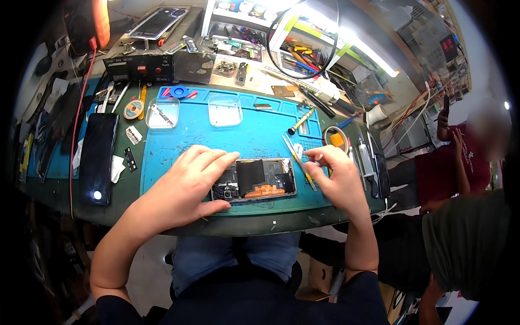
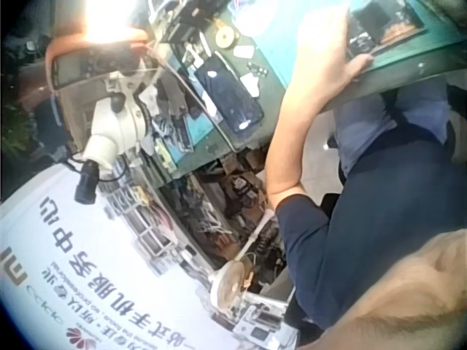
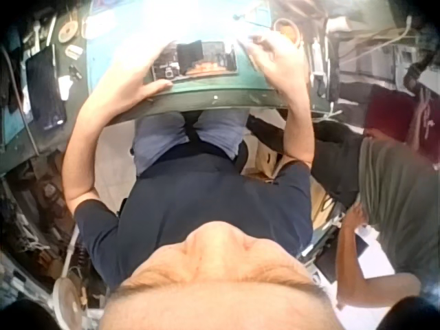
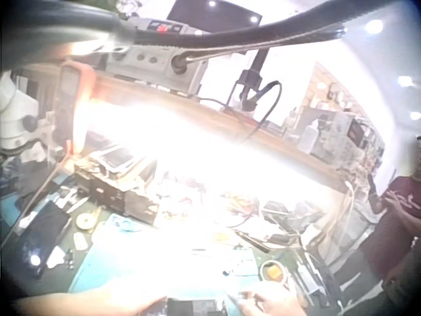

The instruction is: The person disassembles a smartphone on a workbench, using tweezers and a spudger to remove the back cover, disconnect ribbon cables, and extract the battery. They briefly handle another phone to make a call before returning to the disassembly and reassembly of the first device.

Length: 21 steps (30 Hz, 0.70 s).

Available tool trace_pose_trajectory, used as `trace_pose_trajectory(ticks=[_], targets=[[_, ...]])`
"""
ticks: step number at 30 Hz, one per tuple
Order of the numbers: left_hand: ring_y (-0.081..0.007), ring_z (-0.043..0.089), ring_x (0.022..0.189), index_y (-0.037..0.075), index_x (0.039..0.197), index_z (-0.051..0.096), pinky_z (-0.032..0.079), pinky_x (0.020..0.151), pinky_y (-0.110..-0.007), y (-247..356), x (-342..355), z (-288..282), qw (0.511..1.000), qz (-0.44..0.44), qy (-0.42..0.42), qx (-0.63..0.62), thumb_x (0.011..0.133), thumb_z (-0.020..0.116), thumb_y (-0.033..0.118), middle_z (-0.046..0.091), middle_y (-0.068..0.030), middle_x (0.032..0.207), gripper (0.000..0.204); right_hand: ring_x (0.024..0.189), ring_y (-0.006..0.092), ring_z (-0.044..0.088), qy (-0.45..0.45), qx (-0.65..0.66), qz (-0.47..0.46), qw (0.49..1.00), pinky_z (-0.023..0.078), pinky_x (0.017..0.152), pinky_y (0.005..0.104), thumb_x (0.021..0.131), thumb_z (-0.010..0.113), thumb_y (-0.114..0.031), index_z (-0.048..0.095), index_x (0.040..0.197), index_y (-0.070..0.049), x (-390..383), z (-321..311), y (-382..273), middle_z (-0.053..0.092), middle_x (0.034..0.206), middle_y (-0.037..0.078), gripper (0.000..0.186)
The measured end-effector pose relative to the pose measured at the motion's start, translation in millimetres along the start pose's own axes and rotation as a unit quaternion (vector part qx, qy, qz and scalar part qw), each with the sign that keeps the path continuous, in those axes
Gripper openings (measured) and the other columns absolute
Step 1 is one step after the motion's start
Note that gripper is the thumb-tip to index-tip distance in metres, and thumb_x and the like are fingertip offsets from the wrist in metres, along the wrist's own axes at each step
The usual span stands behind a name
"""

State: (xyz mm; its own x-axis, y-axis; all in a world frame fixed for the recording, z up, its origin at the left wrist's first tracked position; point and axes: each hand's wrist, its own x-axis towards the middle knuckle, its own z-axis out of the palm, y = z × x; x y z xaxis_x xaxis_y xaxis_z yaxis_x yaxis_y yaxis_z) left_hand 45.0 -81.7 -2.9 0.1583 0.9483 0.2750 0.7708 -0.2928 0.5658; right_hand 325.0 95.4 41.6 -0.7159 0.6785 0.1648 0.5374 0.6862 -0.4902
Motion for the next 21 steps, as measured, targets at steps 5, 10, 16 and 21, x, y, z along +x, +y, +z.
trace_pose_trajectory(ticks=[5,10,16,21], targets=[[-0.0358,0.051,0.127,0.006,0.153,0.047,0.047,0.110,-0.044,1.7,16.0,-5.2,1.000,0.018,-0.005,0.011,0.069,0.089,0.012,0.055,-0.0154,0.136,0.095,0.098,0.0262,0.071,-0.059,-0.027,-0.119,0.991,0.056,0.090,0.0398,0.091,0.080,-0.032,0.072,0.124,-0.008,24.6,18.4,-15.7,0.074,0.109,0.011,0.041],[-0.0350,0.050,0.124,0.010,0.155,0.046,0.049,0.109,-0.045,-1.1,26.1,-14.1,0.990,0.087,0.042,0.101,0.065,0.088,0.007,0.053,-0.0135,0.138,0.099,0.077,0.0201,0.068,-0.278,0.103,-0.046,0.954,0.054,0.075,0.0346,0.091,0.080,-0.024,0.071,0.125,-0.006,66.2,8.5,-12.0,0.073,0.085,0.011,0.040],[-0.0352,0.047,0.130,0.014,0.156,0.046,0.043,0.115,-0.046,-12.8,28.0,-9.3,0.966,0.117,0.109,0.202,0.074,0.082,0.004,0.046,-0.0119,0.147,0.090,0.086,0.0105,0.069,-0.129,0.099,-0.032,0.986,0.055,0.077,0.0274,0.093,0.079,-0.011,0.072,0.114,-0.001,58.2,8.6,-14.7,0.076,0.094,0.007,0.024],[-0.0394,0.046,0.135,0.010,0.158,0.040,0.041,0.115,-0.048,-13.5,10.4,-13.6,0.982,0.059,0.121,0.129,0.078,0.079,0.000,0.045,-0.0162,0.150,0.090,0.084,0.0249,0.070,0.105,-0.125,-0.272,0.949,0.057,0.074,0.0367,0.080,0.078,-0.001,0.076,0.107,-0.009,38.6,15.9,-25.4,0.076,0.094,0.005,0.029]])
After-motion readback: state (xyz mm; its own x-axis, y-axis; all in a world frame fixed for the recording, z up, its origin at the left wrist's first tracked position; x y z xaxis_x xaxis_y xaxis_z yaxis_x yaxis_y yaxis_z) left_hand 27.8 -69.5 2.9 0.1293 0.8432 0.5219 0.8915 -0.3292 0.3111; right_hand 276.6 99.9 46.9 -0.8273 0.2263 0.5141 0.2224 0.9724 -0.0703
